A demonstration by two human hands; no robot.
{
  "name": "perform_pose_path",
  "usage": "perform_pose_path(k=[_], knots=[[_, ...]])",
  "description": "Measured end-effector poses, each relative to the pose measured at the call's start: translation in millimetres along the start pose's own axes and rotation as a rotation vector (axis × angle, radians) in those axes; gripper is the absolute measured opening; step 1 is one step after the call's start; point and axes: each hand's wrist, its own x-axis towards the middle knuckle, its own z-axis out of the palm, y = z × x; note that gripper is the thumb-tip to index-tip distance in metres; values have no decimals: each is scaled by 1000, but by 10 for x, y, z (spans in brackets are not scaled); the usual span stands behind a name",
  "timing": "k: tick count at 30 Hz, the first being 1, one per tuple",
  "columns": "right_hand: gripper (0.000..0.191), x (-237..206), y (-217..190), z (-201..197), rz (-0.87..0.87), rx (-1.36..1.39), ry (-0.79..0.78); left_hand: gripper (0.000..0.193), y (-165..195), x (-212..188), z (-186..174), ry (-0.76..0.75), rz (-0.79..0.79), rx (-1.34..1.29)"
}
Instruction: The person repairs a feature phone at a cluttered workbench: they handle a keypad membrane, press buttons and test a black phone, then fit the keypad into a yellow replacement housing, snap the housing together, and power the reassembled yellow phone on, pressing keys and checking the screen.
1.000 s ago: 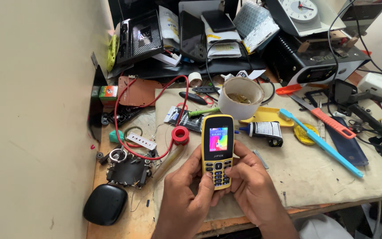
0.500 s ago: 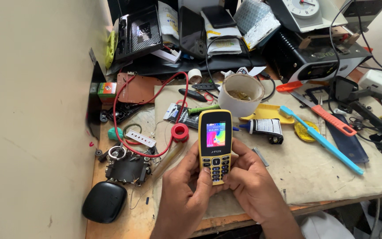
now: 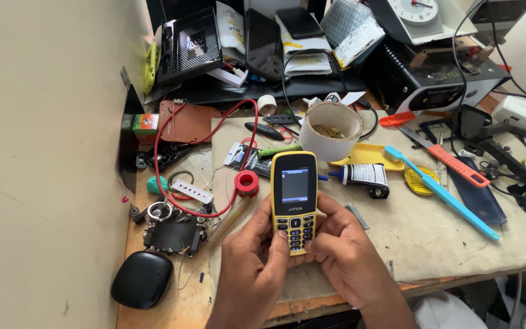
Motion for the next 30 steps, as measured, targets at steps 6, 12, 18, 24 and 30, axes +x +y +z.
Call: perform_pose_path(k=[6, 12, 18, 24, 30], knots=[[72, 3, -18, 44, 31, 12, 22, 50, 10, -15, -11, -16, 7, 1], [66, -12, -55, 96, 13, 78, -43, 49, 19, -22, -7, -13, 7, -10], [61, -16, -96, 117, 36, 149, -29, 49, 49, -26, -4, -3, 1, 43], [65, -12, -96, 115, 24, 114, -62, 53, 67, -15, 17, -9, -40, -35], [66, -7, -74, 108, 23, 61, -44, 52, 61, -17, 17, -11, -83, -65]])
